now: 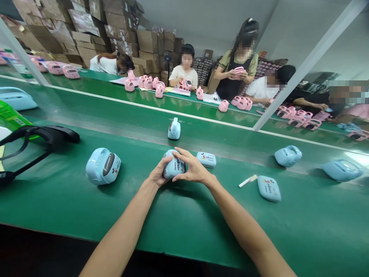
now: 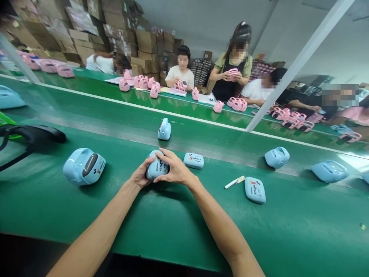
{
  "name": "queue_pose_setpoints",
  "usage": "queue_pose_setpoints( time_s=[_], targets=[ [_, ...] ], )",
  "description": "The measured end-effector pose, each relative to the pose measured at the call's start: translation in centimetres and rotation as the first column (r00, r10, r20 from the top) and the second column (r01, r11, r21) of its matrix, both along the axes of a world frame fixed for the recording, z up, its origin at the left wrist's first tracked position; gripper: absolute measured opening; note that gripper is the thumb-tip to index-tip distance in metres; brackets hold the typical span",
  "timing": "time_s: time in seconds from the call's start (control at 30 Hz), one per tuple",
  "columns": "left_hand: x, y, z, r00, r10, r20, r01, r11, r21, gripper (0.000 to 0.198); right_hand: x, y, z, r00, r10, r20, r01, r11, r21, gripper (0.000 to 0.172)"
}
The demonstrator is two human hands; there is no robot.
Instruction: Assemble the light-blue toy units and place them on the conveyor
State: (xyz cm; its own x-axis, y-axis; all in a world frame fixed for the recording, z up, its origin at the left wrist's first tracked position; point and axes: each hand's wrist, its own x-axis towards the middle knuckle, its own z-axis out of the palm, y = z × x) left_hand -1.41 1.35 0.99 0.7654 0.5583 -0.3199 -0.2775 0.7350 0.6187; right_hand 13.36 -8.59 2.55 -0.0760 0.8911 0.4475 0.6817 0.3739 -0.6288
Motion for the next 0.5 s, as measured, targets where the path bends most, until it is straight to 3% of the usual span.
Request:
queue_pose_setpoints(
  time_s=[0.3, 0.5],
  targets=[
    [-0.3, -0.1, -0.5, 0.997, 0.080, 0.017, -0.082, 0.991, 0.102, 0.054, 0.8, -0.8, 1.1, 0.996, -0.065, 0.054, 0.068, 0.996, -0.061, 0.097],
    [0.0, -0.5, -0.3, 0.997, 0.079, 0.015, -0.080, 0.991, 0.105, 0.054, 0.4, -0.8, 0.8, 0.996, -0.087, 0.017, 0.088, 0.993, -0.075, 0.098]
  ],
)
